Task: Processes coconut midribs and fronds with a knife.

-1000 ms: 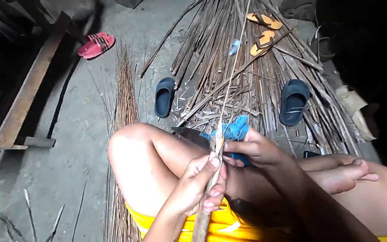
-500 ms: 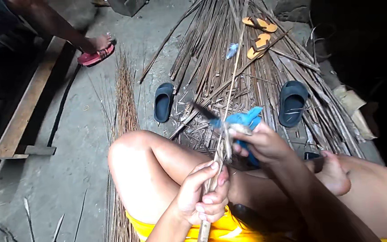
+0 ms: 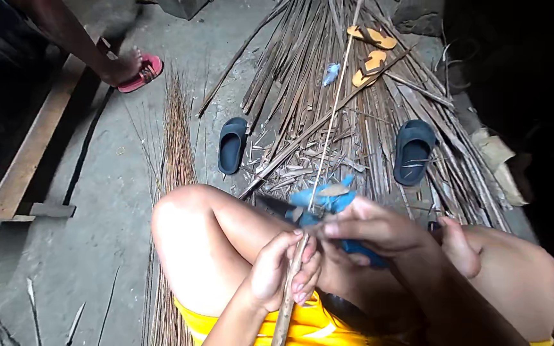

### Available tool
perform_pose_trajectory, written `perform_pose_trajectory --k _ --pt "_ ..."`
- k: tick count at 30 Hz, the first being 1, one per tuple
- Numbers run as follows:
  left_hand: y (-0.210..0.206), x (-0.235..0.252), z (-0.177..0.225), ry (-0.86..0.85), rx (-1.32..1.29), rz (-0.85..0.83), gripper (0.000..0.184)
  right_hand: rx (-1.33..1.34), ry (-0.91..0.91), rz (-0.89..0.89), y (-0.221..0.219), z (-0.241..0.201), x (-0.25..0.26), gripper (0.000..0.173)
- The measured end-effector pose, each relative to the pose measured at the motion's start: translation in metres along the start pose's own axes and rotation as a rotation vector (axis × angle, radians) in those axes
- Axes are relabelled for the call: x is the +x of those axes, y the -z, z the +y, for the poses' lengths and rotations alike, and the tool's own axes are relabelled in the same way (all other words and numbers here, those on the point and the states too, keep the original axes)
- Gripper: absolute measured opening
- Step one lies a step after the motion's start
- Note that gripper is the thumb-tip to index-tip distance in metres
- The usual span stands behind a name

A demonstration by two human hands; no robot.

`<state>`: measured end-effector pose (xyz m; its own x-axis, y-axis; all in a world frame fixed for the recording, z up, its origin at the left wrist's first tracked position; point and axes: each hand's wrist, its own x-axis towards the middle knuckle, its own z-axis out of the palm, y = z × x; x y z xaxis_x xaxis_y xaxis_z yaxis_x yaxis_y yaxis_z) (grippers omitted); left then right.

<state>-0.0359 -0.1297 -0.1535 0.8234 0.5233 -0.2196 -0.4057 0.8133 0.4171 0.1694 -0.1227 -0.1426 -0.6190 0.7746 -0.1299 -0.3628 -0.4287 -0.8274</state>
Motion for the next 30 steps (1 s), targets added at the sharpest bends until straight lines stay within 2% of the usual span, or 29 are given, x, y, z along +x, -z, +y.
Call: perform_pose_trajectory --k 2,4,8,10,12,15,18,21,23,26,27,30 --pt "-0.001 0.001 -0.001 -0.048 0.065 0.049 0.04 0.043 -0.043 0.016 -0.004 0.003 0.005 0.021" --pt "-0.003 0.003 -0.002 -0.055 0.162 0.124 0.041 0.09 -0.022 0.078 -0.001 0.004 0.009 0.013" --pt "-0.004 0.001 -0.005 -0.07 0.294 0.129 0.024 0.081 0.016 0.152 0.002 0.005 0.011 0.011" --pt "-0.004 0.002 -0.005 -0.142 0.381 0.115 0.019 0.067 0.03 0.188 -0.001 0.004 0.013 0.013" --pt "-0.005 0.003 -0.006 -0.233 0.53 0.18 0.013 0.016 0.051 0.238 -0.003 0.005 0.014 0.014" --pt "-0.002 0.0 -0.008 -0.307 0.727 0.232 0.025 -0.034 0.083 0.306 -0.006 0.006 0.014 0.013" --pt "0.0 -0.005 -0.005 -0.245 0.629 0.182 0.029 -0.072 0.14 0.369 -0.002 0.005 0.013 0.01" --pt "0.001 -0.008 -0.002 -0.156 0.418 0.108 0.03 -0.094 0.16 0.452 0.007 -0.004 0.011 0.015" --pt "0.0 -0.007 0.001 -0.125 0.359 0.093 0.032 -0.095 0.148 0.373 0.009 -0.005 0.006 0.013" --pt "0.001 -0.006 0.001 -0.157 0.353 0.073 0.035 -0.092 0.102 0.116 0.008 0.009 0.004 0.005" --pt "0.002 -0.005 0.002 -0.171 0.35 0.063 0.036 -0.067 0.086 0.086 0.008 0.011 0.005 0.006" --pt "0.0 -0.002 0.003 -0.204 0.426 0.086 0.038 0.01 0.066 0.215 0.002 0.006 0.007 0.01"
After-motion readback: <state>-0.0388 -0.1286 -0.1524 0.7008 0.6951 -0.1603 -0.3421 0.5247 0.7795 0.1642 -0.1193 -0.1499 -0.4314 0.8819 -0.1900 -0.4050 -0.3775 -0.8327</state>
